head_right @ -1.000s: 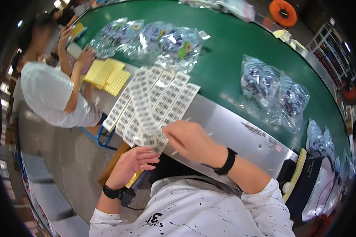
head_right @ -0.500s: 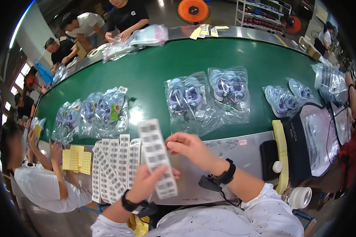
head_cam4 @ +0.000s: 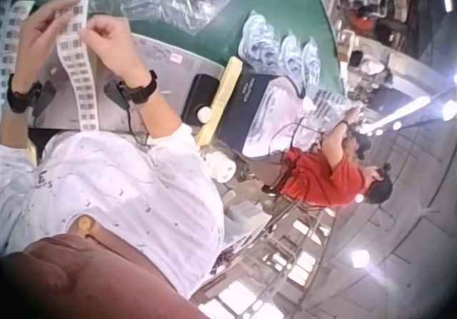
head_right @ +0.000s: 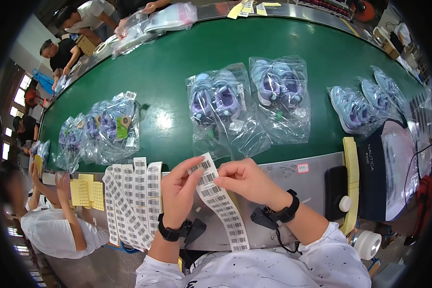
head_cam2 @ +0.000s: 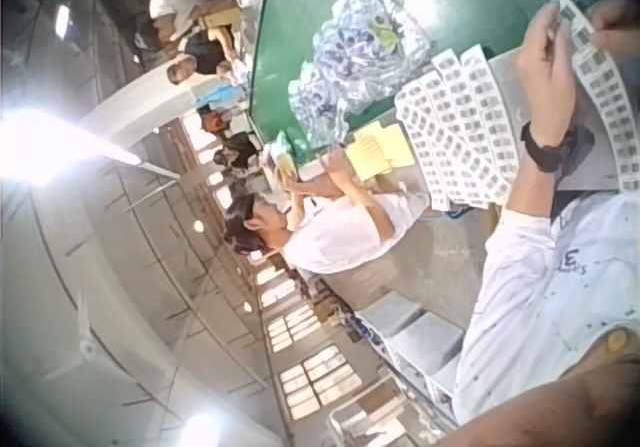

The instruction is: The person stands at a green conveyor belt in a warehouse, applying barcode stickers to plastic-wrapped packages of purple sandals. They peel a label from a sheet, place it on a package, and move the package down the line. Other workers are visible in the background performing similar tasks.

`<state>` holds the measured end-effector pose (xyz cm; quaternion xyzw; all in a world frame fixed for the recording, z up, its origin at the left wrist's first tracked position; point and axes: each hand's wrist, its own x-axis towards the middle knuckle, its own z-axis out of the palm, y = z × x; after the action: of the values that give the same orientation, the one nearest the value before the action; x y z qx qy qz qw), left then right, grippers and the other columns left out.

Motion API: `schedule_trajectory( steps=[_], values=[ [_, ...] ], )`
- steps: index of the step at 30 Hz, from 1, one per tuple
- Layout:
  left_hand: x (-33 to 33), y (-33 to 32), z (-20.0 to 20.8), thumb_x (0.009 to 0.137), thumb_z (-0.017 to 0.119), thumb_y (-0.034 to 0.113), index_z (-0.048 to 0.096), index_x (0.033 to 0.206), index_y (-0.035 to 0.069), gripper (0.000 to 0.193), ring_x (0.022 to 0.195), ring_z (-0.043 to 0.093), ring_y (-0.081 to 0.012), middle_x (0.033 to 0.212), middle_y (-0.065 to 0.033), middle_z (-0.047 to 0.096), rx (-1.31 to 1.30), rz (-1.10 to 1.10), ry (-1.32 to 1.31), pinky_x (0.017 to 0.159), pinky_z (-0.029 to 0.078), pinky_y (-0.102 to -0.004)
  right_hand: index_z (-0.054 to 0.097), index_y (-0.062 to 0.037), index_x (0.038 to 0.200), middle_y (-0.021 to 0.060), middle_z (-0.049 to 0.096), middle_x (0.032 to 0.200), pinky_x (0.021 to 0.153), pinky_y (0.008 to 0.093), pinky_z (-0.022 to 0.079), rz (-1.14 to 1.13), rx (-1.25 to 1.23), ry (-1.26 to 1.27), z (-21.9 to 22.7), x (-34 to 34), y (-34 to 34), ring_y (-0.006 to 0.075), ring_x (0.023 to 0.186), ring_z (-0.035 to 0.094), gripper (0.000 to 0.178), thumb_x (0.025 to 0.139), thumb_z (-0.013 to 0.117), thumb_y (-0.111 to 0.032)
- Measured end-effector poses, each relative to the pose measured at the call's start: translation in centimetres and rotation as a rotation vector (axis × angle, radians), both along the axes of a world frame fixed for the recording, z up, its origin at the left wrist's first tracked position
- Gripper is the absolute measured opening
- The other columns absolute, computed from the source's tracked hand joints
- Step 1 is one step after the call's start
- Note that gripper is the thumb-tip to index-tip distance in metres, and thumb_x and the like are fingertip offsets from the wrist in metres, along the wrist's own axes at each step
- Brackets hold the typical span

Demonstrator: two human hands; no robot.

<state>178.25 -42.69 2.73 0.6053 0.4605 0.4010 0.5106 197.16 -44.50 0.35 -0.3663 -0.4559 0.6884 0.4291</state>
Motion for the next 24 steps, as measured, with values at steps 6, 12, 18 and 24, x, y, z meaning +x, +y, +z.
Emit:
schedule_trajectory(
  steps=[6,12,18,24],
  values=[
    [0.9,-0.6,0.0,0.09,0.06,0.001,0.063,0.112,-0.003,0.023,0.079,0.063,-0.0072,0.093,-0.008,0.069,-0.164,0.082,-0.257,0.068,0.049,-0.0202,0.065,0.0008,0.087,0.0056,0.062,0.083,0.067,0.0244,0.046,-0.03,0.382,-0.346,0.2,0.9,0.4,0.0116,0.074,0.058,0.008,0.085,0.066,-0.007],
    [1.4,-1.5,0.0,0.088,0.062,0.0,0.067,0.107,0.0,0.02,0.074,0.06,-0.0051,0.092,-0.0053,0.069,-0.026,0.085,-0.085,0.064,0.047,-0.0188,0.066,0.0001,0.09,0.0106,0.061,0.09,0.069,0.031,0.05,-0.316,0.58,-0.406,2.9,0.5,1.2,0.0195,0.079,0.061,0.011,0.08,0.069,-0.004],
    [1.9,-2.8,1.1,0.086,0.062,-0.001,0.069,0.104,0.001,0.019,0.068,0.056,-0.0022,0.083,-0.0035,0.069,0.001,0.167,-0.011,0.059,0.044,-0.0178,0.067,-0.0003,0.088,0.011,0.062,0.089,0.069,0.032,0.05,-0.265,0.703,-0.504,3.4,0.6,0.9,0.0247,0.079,0.061,0.01,0.079,0.069,-0.003],
    [2.5,-3.1,0.5,0.087,0.062,0.0,0.068,0.105,-0.002,0.019,0.07,0.059,-0.0037,0.081,-0.0038,0.069,-0.08,0.248,-0.124,0.06,0.045,-0.018,0.065,0.0002,0.086,0.0107,0.06,0.088,0.066,0.0365,0.05,-0.383,1.085,-0.691,2.6,0.3,0.8,0.0282,0.079,0.06,0.016,0.071,0.07,-0.001]
  ],
)
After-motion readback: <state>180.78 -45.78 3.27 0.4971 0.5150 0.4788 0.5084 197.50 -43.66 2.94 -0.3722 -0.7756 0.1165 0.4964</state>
